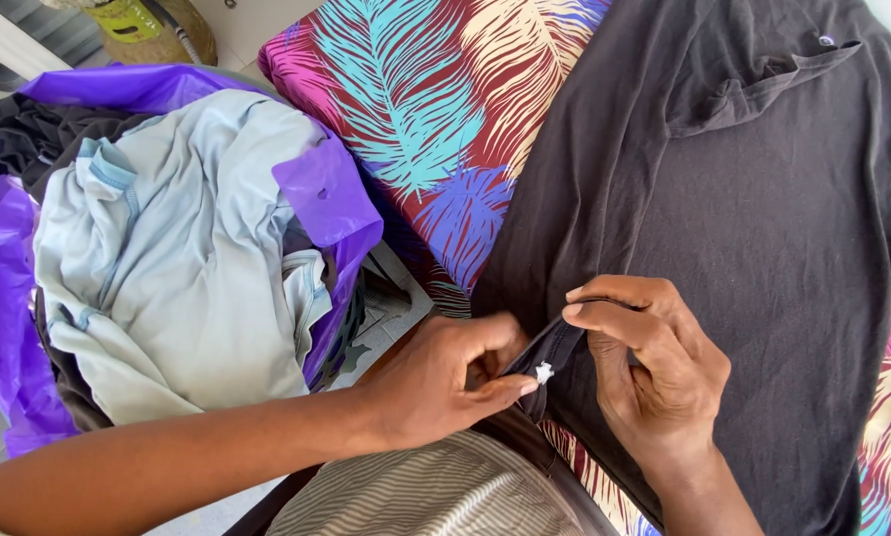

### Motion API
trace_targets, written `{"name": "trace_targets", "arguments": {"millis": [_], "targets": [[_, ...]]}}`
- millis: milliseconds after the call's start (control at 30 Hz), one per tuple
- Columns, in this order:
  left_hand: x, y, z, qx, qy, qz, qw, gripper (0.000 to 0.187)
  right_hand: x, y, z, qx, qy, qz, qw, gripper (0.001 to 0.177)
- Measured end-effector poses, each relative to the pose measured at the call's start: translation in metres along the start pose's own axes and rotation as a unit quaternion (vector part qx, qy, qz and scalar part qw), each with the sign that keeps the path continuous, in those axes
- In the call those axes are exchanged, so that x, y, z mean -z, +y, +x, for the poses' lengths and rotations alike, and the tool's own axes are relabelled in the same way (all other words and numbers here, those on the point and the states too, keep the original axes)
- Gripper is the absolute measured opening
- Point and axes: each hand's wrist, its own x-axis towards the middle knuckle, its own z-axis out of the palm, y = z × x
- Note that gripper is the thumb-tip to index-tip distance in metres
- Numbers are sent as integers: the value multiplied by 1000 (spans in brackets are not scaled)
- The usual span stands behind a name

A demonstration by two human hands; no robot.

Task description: The person folds a black t-shirt by hand on a colorful patterned surface, smoothing the fabric and tucking in the sleeves.

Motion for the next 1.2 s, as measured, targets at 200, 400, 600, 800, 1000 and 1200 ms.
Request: {"name": "trace_targets", "arguments": {"millis": [200, 400, 600, 800, 1000, 1200], "targets": [[-11, -23, -10, -85, 24, 67, 994, 36, -2, -2, 6, 14, -40, -37, 998, 6], [-12, -30, -19, -85, 21, 83, 993, 46, -15, -5, 9, 54, -19, -77, 995, 4], [-6, -7, -14, 122, 54, 68, 989, 37, -28, -8, 11, 102, -8, -92, 991, 9], [-20, -26, -6, 107, 100, 62, 987, 17, -29, -16, 19, 134, -33, -64, 988, 7], [-7, -22, -12, 248, -16, 60, 967, 18, -22, -10, 16, 138, -29, -104, 984, 14], [5, -50, -20, 137, -143, 322, 926, 33, 21, -5, 11, 123, -196, -43, 972, 25]]}}
